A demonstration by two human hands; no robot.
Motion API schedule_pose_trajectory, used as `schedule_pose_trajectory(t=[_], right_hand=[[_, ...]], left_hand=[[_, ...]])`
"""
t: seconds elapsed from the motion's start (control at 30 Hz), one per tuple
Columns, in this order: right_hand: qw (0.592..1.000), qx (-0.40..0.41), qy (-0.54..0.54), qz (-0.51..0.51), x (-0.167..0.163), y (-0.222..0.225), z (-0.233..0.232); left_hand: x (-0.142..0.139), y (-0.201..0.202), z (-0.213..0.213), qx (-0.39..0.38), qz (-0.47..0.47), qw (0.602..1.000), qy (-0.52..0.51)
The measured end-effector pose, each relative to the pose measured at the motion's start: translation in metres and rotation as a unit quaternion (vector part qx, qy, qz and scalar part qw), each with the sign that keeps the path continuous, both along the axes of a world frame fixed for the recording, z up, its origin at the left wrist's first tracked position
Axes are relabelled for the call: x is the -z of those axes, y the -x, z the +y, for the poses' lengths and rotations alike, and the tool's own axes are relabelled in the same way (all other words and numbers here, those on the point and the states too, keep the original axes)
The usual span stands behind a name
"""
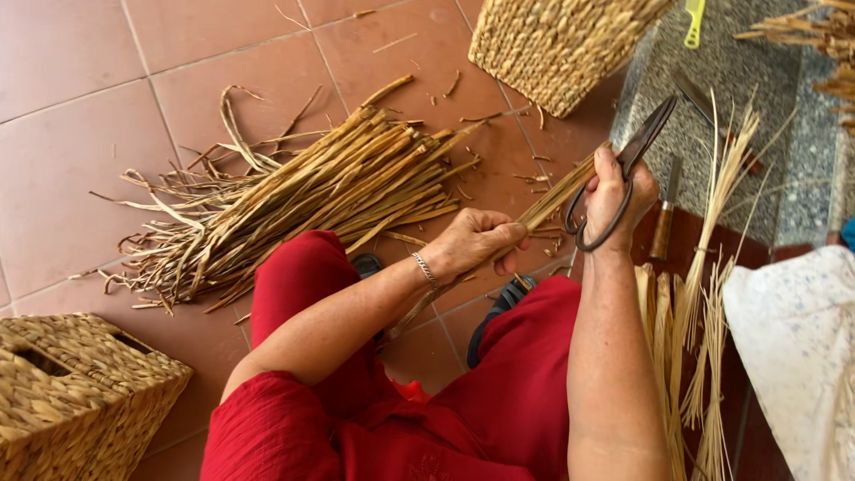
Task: The person sits on the floor and uses shears to trim and split dried plant strips. They repeatedly pick up strips, cut them, and place the trimmed pieces into a pile on the floor.
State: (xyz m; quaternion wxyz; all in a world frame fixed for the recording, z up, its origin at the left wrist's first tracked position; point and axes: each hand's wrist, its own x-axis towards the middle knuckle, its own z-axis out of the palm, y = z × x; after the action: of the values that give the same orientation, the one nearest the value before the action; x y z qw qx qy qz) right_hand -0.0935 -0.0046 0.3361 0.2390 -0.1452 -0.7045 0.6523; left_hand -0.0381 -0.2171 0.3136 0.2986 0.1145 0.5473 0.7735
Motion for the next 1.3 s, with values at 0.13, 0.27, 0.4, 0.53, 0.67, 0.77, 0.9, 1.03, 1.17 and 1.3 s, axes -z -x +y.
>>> schedule_pose_trajectory(t=[0.13,0.27,0.4,0.53,0.67,0.77,0.9,1.03,1.17,1.3], right_hand=[[1.000,0.027,0.010,0.013,0.010,-0.003,0.020],[0.997,0.057,-0.038,0.047,0.009,-0.010,0.035],[0.997,-0.014,0.004,0.075,0.003,-0.025,0.027],[0.993,-0.118,-0.026,-0.009,-0.003,-0.043,0.009],[0.970,-0.232,-0.056,-0.043,0.004,-0.054,-0.014],[0.966,-0.246,-0.051,-0.070,0.010,-0.055,-0.021],[0.985,-0.147,-0.087,-0.029,0.009,-0.046,-0.015],[0.994,-0.092,-0.051,-0.039,0.006,-0.042,0.000],[0.997,-0.043,-0.060,-0.005,0.010,-0.037,0.019],[0.998,-0.007,-0.051,0.019,0.012,-0.033,0.050]], left_hand=[[0.001,-0.010,-0.005,0.029,-0.007,0.999,0.036],[0.010,-0.021,-0.011,0.062,0.032,0.998,-0.004],[0.018,-0.023,-0.012,0.007,0.033,0.998,0.048],[0.021,-0.013,-0.009,-0.057,0.045,0.996,0.043],[0.017,-0.001,-0.001,-0.066,0.071,0.995,0.023],[0.012,0.003,0.002,-0.040,0.030,0.998,0.023],[0.008,0.000,0.000,-0.004,0.003,1.000,0.025],[0.006,-0.005,-0.004,0.032,0.006,0.999,0.017],[0.008,-0.012,-0.009,0.075,0.030,0.996,0.022],[0.009,-0.019,-0.009,0.122,-0.008,0.993,0.000]])
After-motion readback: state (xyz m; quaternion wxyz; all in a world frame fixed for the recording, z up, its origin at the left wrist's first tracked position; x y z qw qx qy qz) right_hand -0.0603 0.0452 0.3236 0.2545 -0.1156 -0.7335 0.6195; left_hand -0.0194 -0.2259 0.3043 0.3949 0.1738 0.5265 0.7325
